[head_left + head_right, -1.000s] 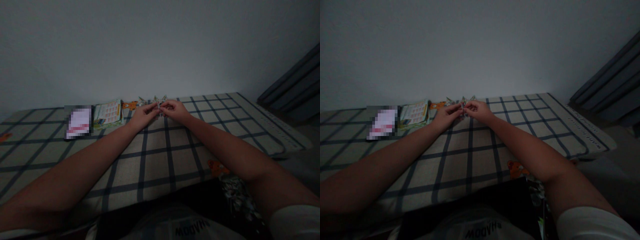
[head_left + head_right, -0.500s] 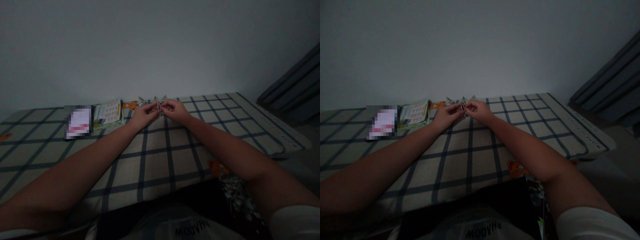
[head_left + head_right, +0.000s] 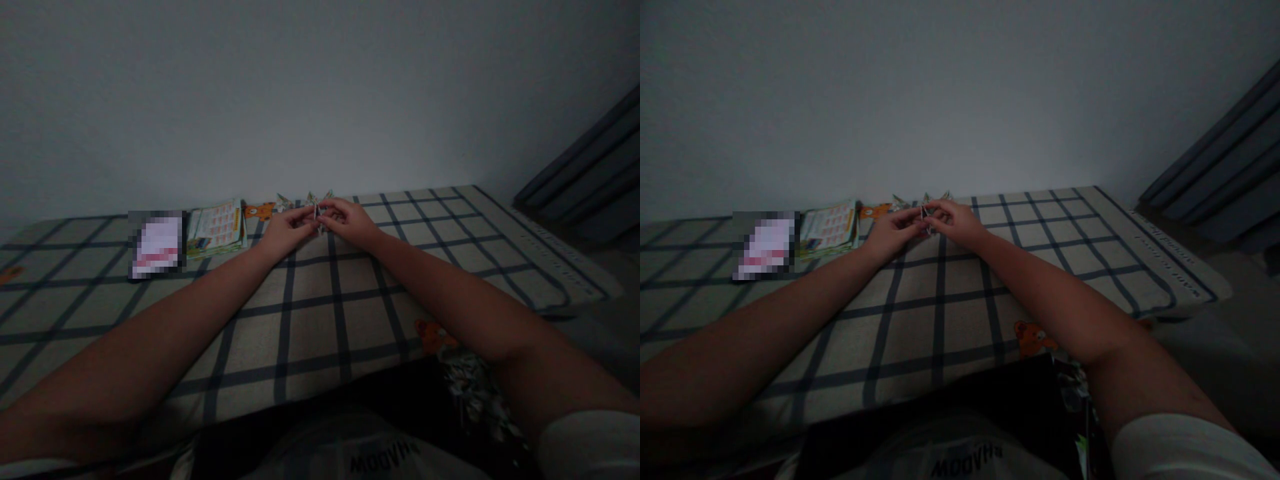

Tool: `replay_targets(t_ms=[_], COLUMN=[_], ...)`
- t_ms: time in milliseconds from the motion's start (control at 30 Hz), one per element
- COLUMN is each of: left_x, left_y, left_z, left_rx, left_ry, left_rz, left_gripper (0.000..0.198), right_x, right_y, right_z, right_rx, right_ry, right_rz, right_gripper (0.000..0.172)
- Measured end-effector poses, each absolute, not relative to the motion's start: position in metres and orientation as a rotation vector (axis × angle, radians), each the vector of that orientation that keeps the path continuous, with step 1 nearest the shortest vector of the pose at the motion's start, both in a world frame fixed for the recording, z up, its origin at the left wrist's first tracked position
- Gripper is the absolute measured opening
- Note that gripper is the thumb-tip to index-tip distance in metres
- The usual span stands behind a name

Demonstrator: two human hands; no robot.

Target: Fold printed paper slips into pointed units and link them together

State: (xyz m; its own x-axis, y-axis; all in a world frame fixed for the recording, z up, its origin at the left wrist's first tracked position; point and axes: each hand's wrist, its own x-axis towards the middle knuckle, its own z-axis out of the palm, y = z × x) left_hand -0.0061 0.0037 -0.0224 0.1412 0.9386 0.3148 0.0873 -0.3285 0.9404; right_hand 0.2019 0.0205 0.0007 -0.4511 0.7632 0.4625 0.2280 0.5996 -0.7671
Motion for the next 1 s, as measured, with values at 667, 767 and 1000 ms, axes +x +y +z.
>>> replay_targets(t_ms=[667, 767, 1000], left_x=[0.000, 0.000, -0.005], left_y=[-0.002, 0.000, 0.006], left_z=[-0.012, -0.014, -0.020], left_rx=[1.323, 1.377, 1.595], left_ry=[0.886, 0.909, 0.932], left_rz=[1.313, 1.294, 1.318], left_gripper=[0.056, 0.067, 0.068], right_x=[0.205, 0.207, 0.207], right_y=[0.027, 0.030, 0.040], right_z=[0.000, -0.004, -0.019], right_rx=[-0.782, -0.721, -0.704], right_ry=[-2.143, -2.175, -2.046], right_rz=[0.492, 0.478, 0.728], right_gripper=[0.028, 0.033, 0.047])
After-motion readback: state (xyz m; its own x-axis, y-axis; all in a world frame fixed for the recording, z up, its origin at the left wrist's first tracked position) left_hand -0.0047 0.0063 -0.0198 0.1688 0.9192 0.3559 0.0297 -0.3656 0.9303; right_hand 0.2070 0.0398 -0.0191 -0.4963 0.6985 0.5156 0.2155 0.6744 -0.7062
